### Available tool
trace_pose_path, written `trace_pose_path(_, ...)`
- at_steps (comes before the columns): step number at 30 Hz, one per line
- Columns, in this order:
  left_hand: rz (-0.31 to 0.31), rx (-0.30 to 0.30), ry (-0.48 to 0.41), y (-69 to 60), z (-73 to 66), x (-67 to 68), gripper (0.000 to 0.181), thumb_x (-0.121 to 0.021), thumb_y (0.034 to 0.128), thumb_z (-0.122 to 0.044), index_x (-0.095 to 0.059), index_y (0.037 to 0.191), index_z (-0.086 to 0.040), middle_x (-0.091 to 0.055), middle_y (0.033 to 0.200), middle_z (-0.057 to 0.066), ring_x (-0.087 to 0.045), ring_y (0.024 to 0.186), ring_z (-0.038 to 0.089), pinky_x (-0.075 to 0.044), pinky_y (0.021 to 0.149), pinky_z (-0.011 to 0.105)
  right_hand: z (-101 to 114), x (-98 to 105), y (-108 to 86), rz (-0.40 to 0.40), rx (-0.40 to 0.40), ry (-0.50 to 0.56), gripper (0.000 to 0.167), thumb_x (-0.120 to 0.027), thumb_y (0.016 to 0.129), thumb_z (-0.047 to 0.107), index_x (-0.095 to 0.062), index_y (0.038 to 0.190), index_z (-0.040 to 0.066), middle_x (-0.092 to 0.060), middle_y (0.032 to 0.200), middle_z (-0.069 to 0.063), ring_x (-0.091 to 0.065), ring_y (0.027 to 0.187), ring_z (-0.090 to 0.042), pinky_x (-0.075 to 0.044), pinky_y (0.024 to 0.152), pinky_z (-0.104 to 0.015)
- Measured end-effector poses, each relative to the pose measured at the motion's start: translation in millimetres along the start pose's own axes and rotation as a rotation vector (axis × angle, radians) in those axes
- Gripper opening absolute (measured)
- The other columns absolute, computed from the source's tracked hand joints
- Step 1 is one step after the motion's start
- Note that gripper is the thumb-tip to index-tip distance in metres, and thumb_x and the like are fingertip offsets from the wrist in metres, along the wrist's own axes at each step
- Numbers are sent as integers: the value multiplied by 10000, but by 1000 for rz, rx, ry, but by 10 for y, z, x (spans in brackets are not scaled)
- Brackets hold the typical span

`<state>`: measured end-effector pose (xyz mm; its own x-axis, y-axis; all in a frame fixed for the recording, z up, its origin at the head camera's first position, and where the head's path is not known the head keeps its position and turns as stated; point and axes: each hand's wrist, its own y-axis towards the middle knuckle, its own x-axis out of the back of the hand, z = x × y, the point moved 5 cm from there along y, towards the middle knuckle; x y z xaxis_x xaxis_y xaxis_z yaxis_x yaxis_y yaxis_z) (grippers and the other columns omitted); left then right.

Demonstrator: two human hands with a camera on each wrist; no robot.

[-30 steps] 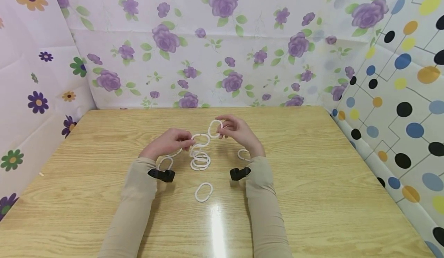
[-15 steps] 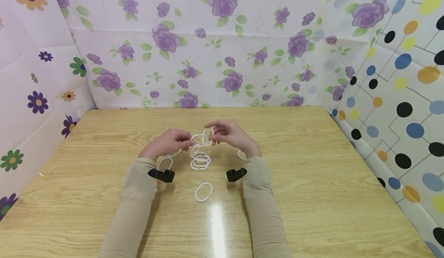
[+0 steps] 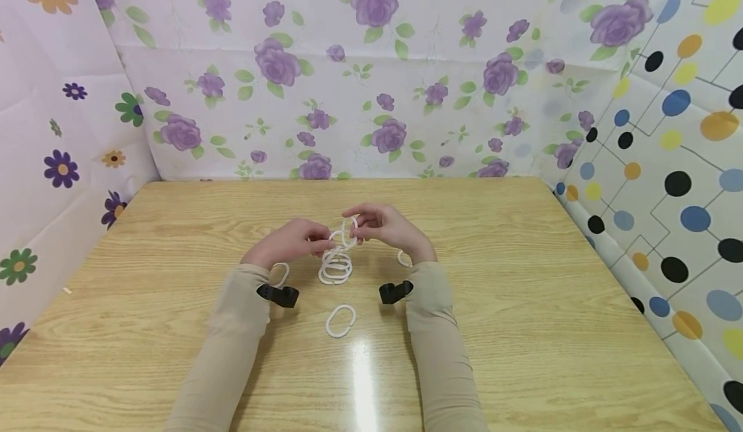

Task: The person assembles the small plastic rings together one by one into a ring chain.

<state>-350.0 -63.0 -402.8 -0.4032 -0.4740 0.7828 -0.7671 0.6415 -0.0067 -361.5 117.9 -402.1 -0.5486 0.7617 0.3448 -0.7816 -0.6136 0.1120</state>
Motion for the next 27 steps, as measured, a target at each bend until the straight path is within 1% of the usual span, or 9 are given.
trace_pose_path(3, 6, 9, 7, -8, -11, 3, 241, -587, 972, -231, -675, 856, -38, -642, 751, 73, -470, 629, 108, -395, 607, 245, -3, -6, 4, 9, 1, -4, 383, -619, 934, 60, -561, 1312, 49, -658, 935, -118, -651, 777, -173, -488, 874, -586)
trace_pose_path(6, 14, 19, 5, -13, -22, 3, 246, -582, 976, -231, -682, 882, -27, -655, 775, 99, -470, 633, 113, -391, 610, 247, -11, -13, 6, 20, 6, -4, 385, -609, 938, 52, -550, 1318, 32, -654, 935, -128, -649, 781, -183, -493, 866, -584)
trace_pose_path(9, 17, 23, 4, -14, -34, 6, 239, -577, 979, -231, -685, 903, -32, -658, 788, 97, -487, 648, 116, -402, 620, 250, -21, -21, 8, 30, 9, -6, 390, -604, 939, 41, -539, 1323, 11, -651, 932, -134, -649, 790, -209, -498, 861, -578)
trace_pose_path(13, 17, 20, 7, -9, -41, 11, 235, -561, 989, -241, -688, 933, -51, -653, 793, 66, -523, 683, 120, -428, 645, 256, -16, -40, 13, 46, 8, 0, 396, -609, 933, 32, -537, 1321, 2, -647, 929, -139, -648, 825, -278, -503, 868, -571)
trace_pose_path(16, 21, 24, -10, -7, -44, 9, 253, -550, 995, -260, -694, 951, -57, -661, 806, 62, -556, 710, 152, -443, 660, 268, -8, -57, 15, 62, 5, 2, 409, -618, 929, 39, -531, 1326, -5, -646, 937, -140, -646, 855, -311, -504, 877, -565)
trace_pose_path(20, 29, 31, -44, -19, -52, 6, 281, -545, 997, -284, -698, 960, -51, -666, 822, 69, -594, 755, 234, -453, 670, 283, -13, -71, 14, 71, -4, -2, 415, -622, 930, 49, -530, 1334, 24, -649, 946, -140, -643, 867, -327, -506, 879, -553)
trace_pose_path(23, 34, 36, -61, -32, -58, 13, 292, -546, 995, -298, -700, 969, -51, -672, 841, 83, -612, 792, 269, -461, 683, 287, -14, -72, 17, 62, -5, 12, 446, -613, 929, 28, -501, 1360, 57, -647, 948, -173, -640, 851, -309, -507, 867, -544)
trace_pose_path(25, 30, 42, -66, -42, -60, 25, 297, -545, 995, -307, -702, 986, -55, -681, 866, 96, -620, 804, 258, -469, 694, 289, -13, -67, 20, 49, -4, 28, 473, -608, 927, 11, -477, 1378, 69, -643, 955, -197, -638, 841, -283, -511, 858, -526)
trace_pose_path(27, 21, 45, -69, -49, -58, 37, 300, -545, 995, -309, -703, 997, -55, -686, 879, 102, -619, 794, 220, -473, 698, 289, -14, -57, 18, 32, -6, 39, 487, -605, 926, 3, -465, 1386, 78, -640, 960, -204, -641, 838, -240, -523, 857, -491)
